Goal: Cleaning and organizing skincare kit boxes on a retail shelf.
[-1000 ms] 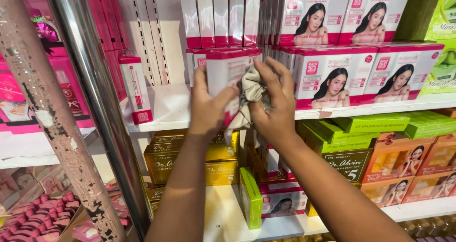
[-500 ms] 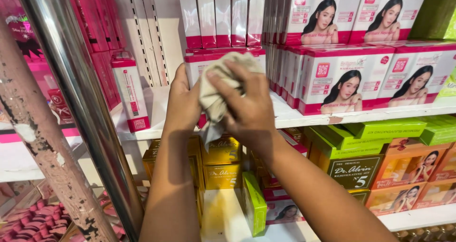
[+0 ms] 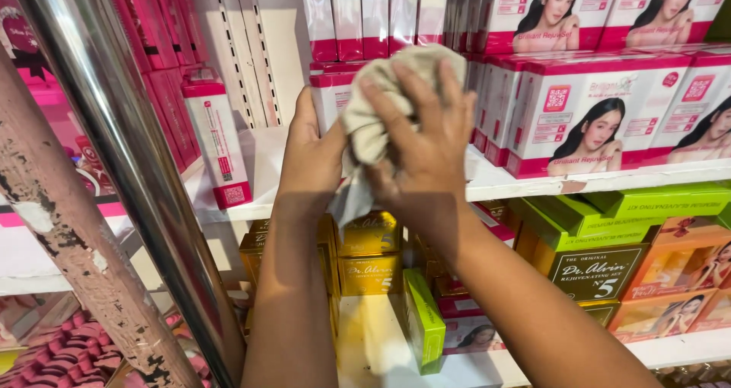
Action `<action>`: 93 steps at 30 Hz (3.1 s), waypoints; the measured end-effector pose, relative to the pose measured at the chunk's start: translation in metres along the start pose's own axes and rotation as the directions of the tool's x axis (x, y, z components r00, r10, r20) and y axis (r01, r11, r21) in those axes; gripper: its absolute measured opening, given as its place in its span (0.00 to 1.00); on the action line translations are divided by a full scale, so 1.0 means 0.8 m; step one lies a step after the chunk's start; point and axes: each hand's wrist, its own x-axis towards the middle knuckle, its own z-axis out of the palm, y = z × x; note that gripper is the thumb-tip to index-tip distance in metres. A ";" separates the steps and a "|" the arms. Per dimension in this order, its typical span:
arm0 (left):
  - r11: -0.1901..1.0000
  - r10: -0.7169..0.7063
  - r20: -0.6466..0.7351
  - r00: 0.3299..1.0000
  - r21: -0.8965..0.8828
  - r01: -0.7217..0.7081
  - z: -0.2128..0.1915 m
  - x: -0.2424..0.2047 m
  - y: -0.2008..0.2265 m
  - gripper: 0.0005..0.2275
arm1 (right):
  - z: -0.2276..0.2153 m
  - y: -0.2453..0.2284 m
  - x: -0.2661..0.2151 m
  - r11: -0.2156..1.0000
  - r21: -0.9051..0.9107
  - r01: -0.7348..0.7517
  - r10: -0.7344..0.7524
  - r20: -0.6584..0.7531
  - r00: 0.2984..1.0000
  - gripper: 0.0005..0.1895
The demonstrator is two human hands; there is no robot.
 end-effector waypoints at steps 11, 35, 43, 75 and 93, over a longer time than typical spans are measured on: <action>0.947 -0.163 -0.077 0.984 0.268 0.178 0.023 -0.013 0.042 0.22 | -0.025 0.046 0.040 0.960 0.270 -0.077 0.128 -0.176 0.976 0.21; 0.959 -0.217 -0.059 0.974 0.176 0.224 0.023 -0.008 0.049 0.21 | 0.020 0.066 0.000 0.868 0.415 -0.272 0.380 -0.206 0.902 0.24; 0.954 -0.226 -0.089 0.970 0.183 0.239 0.025 -0.006 0.051 0.21 | 0.030 0.083 -0.002 0.637 0.683 -0.357 0.555 -0.084 0.828 0.17; 0.976 -0.161 -0.367 0.916 0.078 0.203 -0.005 0.001 0.016 0.29 | -0.020 0.018 -0.014 0.894 0.338 0.295 -0.313 -0.002 0.950 0.31; 0.962 0.171 -0.428 0.887 0.268 -0.056 -0.005 -0.012 0.004 0.23 | -0.017 0.005 -0.012 0.943 0.320 -0.096 0.102 -0.001 0.995 0.36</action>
